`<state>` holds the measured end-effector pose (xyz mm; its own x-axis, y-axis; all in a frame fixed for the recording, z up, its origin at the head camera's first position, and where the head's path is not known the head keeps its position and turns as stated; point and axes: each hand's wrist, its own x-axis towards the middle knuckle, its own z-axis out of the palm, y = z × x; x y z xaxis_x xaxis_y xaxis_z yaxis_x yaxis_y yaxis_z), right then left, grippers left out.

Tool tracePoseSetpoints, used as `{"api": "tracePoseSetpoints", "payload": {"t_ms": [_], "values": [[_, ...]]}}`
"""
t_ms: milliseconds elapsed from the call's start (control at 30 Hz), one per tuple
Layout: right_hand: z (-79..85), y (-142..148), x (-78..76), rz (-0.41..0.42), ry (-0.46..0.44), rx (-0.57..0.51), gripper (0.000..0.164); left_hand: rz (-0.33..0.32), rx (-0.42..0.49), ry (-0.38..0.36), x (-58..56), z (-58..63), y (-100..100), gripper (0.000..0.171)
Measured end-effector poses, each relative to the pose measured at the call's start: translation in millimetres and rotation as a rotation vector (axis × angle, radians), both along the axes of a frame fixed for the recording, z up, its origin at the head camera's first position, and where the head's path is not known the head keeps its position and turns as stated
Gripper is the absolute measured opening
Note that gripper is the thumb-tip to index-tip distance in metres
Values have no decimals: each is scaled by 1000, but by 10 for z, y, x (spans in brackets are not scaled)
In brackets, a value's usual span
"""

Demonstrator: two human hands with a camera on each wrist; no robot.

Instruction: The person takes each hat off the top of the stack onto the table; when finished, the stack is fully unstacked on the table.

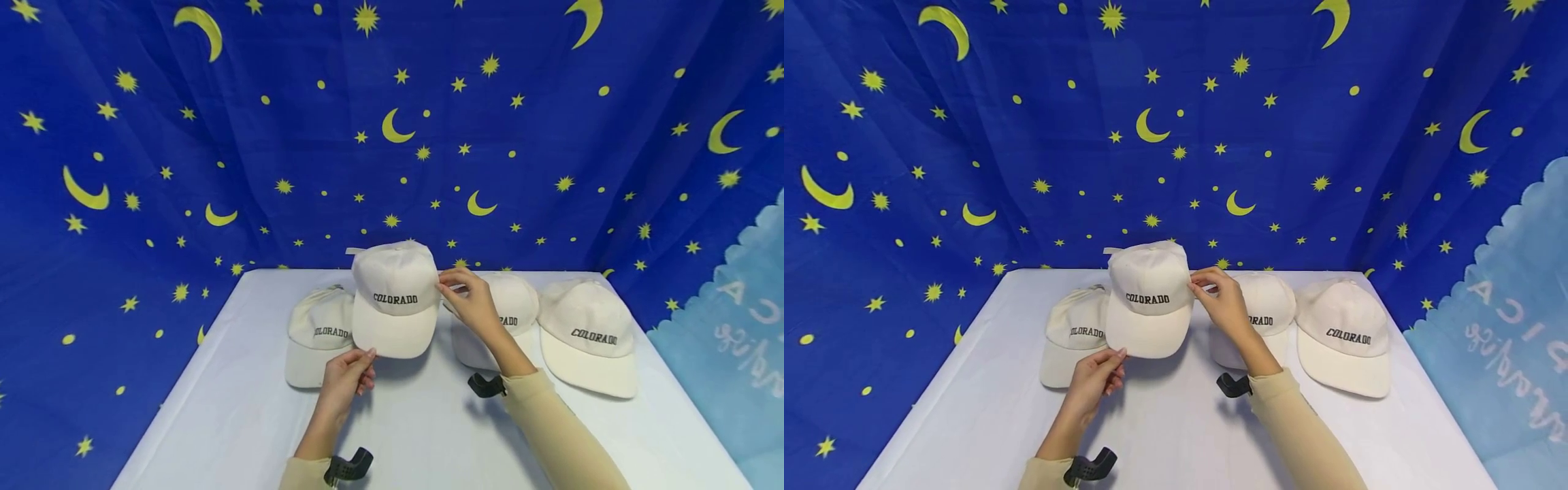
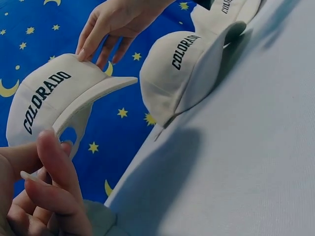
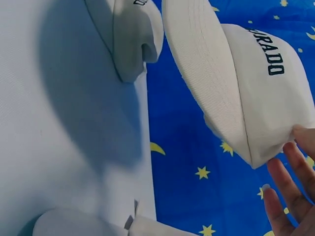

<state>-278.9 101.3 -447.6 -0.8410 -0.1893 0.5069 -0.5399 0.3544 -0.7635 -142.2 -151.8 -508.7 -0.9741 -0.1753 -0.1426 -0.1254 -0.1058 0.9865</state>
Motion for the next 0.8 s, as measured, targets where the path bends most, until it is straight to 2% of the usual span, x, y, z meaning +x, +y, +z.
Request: {"api": "tracePoseSetpoints", "payload": {"t_ms": [300, 533, 800], "values": [[-42, 89, 2, -38, 9, 7, 16, -24, -6, -25, -82, -20, 77, 34], [-71, 158, -13, -78, -23, 0, 17, -53, -14, -20, -166, -34, 128, 35], [-139, 213, -42, -118, -49, 30, 14, -56, -35, -37, -235, -83, 152, 34]]}}
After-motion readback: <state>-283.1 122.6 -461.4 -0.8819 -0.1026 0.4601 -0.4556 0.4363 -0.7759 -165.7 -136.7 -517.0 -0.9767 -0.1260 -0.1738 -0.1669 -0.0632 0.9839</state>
